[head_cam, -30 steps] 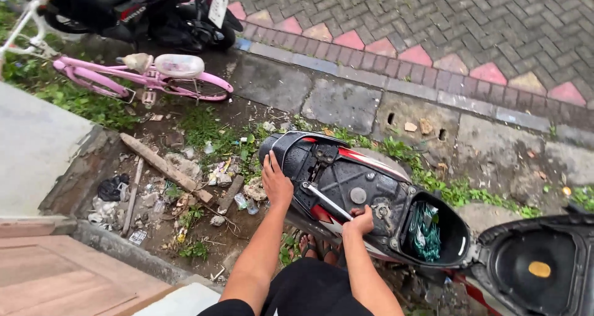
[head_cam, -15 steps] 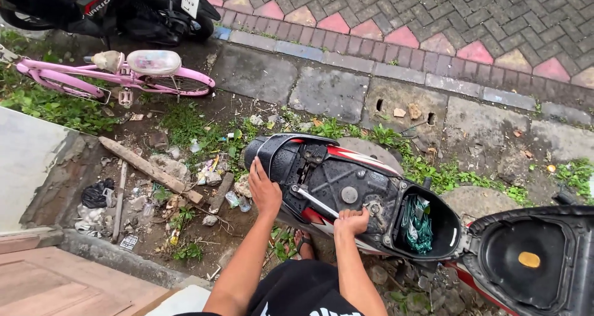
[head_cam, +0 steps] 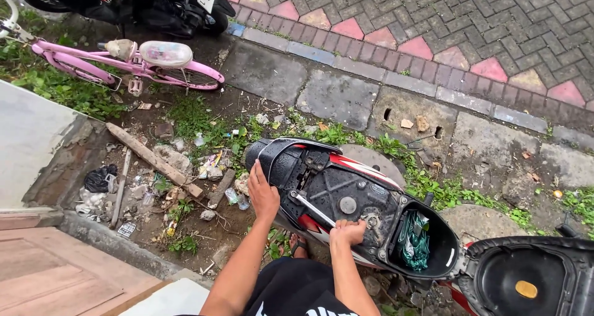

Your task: Using a wrench to loosen or tighten bolts inside a motorcycle's storage compartment for maintenance or repair.

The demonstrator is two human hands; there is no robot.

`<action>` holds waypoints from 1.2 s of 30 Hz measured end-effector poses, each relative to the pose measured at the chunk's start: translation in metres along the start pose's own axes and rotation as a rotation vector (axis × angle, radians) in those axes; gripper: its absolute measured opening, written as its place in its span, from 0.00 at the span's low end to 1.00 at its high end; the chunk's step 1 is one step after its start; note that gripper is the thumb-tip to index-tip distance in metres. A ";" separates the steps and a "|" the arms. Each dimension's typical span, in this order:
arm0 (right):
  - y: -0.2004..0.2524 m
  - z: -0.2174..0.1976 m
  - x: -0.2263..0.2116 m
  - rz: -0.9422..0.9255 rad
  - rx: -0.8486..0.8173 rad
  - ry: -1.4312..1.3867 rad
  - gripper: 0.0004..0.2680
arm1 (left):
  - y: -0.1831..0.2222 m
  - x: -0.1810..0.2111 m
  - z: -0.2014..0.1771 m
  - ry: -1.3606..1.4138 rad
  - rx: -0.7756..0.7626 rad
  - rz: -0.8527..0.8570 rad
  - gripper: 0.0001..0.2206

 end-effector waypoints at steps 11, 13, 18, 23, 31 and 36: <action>0.009 0.138 -0.017 -0.153 -0.095 0.251 0.18 | -0.002 0.000 0.003 -0.036 0.035 0.026 0.47; 0.004 0.185 -0.008 -0.163 -0.221 0.331 0.19 | 0.001 0.004 0.000 -0.063 0.037 0.017 0.47; 0.030 0.236 0.006 -0.219 -0.381 0.553 0.15 | 0.004 0.007 -0.004 -0.142 0.003 0.015 0.48; -0.010 0.251 0.042 -0.397 -0.413 0.821 0.08 | -0.002 0.009 -0.005 -0.148 0.024 0.037 0.47; 0.074 0.227 0.079 -0.481 -0.772 1.124 0.23 | 0.002 0.009 -0.002 -0.135 0.070 0.044 0.48; 0.114 0.175 0.105 -0.240 -0.999 1.369 0.14 | 0.001 0.001 0.008 -0.156 0.093 0.027 0.51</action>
Point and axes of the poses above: each hand's wrist, its own y-axis away from the middle knuckle, its own z-axis out of the palm, x = y × z, the point moved 3 cm from there along -y, towards the middle knuckle, and after that the axes turned 7 degrees about x, right-handed, at the moved point
